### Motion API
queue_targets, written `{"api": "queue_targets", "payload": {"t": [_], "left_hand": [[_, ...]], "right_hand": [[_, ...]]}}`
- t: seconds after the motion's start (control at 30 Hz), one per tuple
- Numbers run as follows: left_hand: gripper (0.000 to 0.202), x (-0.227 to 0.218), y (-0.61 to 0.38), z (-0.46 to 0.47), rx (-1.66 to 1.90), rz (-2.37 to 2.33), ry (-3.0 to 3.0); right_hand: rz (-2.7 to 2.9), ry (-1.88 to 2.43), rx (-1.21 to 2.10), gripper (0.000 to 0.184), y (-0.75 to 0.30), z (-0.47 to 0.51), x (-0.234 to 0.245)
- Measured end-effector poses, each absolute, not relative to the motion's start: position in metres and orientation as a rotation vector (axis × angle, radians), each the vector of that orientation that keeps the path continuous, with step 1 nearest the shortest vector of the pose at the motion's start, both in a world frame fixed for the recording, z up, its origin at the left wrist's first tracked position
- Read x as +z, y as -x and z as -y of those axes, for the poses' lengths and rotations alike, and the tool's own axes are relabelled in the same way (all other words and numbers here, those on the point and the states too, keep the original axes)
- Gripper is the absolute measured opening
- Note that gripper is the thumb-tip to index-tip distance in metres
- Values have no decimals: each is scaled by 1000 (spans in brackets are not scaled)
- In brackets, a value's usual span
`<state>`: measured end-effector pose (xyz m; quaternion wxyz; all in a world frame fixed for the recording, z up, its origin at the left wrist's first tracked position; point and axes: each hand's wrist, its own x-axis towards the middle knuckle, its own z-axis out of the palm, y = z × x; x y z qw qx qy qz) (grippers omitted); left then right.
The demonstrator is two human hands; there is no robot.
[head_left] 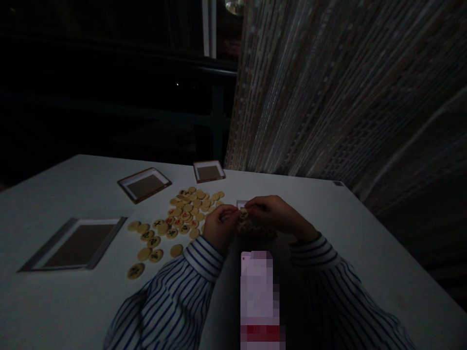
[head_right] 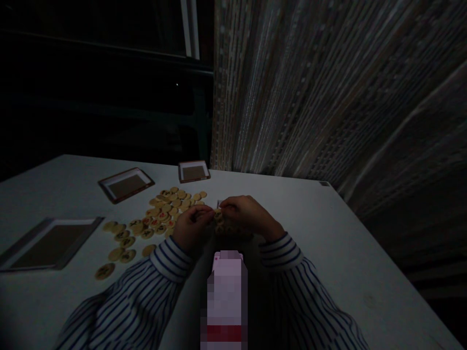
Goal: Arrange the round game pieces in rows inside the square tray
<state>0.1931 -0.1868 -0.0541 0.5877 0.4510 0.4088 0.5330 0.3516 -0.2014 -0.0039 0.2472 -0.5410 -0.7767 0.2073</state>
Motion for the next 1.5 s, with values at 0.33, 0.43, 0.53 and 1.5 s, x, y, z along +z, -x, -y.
{"api": "queue_targets", "payload": {"t": [0.33,0.43,0.53,1.5], "left_hand": [[24,-54,-192,188,1192,-926,-986],[22,-53,-192,189,1165,-949,-1017],[18,-52,-192,189,1164,-977,-1072],[25,-63,-190,183,1145,-923,-940]], "right_hand": [[2064,1458,612,19,-348,201,-4],[2067,1457,610,19,-350,200,-5],[2096,1433,608,19,-351,200,-5],[2344,1392,290,25,-344,202,1]]}}
